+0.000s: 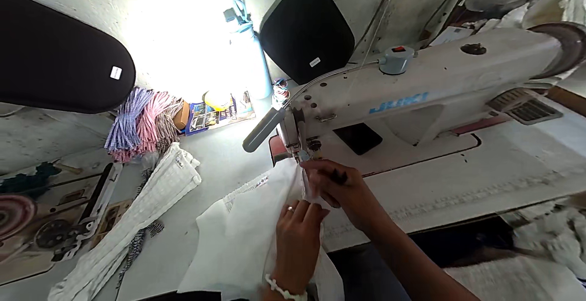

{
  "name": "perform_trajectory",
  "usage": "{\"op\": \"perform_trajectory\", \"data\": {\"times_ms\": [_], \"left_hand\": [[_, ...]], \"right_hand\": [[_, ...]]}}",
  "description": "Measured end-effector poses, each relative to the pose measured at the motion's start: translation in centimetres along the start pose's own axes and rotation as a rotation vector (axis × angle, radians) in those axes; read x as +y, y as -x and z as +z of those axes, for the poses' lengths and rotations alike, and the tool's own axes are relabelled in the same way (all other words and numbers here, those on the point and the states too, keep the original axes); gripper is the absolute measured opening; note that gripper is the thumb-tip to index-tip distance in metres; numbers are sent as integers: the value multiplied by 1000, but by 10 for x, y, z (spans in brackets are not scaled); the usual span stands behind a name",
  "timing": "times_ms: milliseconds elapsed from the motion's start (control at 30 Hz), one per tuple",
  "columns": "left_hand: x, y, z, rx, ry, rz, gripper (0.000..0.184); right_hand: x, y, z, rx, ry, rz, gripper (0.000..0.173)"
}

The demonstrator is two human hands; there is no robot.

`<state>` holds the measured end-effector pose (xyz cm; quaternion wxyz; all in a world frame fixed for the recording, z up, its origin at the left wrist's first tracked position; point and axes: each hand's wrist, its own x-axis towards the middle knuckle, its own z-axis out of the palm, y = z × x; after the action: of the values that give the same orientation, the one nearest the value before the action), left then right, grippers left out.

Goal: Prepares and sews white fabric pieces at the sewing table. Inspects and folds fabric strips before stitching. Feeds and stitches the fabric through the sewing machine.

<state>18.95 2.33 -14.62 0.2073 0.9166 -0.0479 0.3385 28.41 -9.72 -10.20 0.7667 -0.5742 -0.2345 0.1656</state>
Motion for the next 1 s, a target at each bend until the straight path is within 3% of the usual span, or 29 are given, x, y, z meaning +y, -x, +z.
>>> {"op": "perform_trajectory", "data": {"times_ms": [133, 267, 333, 500, 567, 633, 833, 1000], "left_hand": [[-1, -20, -20, 140, 75, 127, 14], [1, -64, -24, -84, -25, 478, 17], [-5, -67, -12, -148, 27, 517, 15], [-26, -32, 13, -150, 108, 175, 12], [-33, -22, 17, -118, 122, 34, 13], [-36, -22, 13, -54, 137, -49, 12], [-37, -31, 5, -3, 44, -77, 12], [-34, -34, 7, -8, -107, 14, 12]], "right_hand": [[20, 16, -16, 75, 225, -203, 21], [32, 44, -47, 61, 493, -273, 22], [31, 50, -61, 29, 591, -279, 24], [34, 39, -61, 36, 1116, -282, 21], [30, 30, -49, 28, 1236, -162, 39], [21, 19, -40, 14, 1260, -69, 45], [17, 1, -16, -37, 1245, -148, 26], [-12, -19, 8, -309, 1317, 322, 36]]}}
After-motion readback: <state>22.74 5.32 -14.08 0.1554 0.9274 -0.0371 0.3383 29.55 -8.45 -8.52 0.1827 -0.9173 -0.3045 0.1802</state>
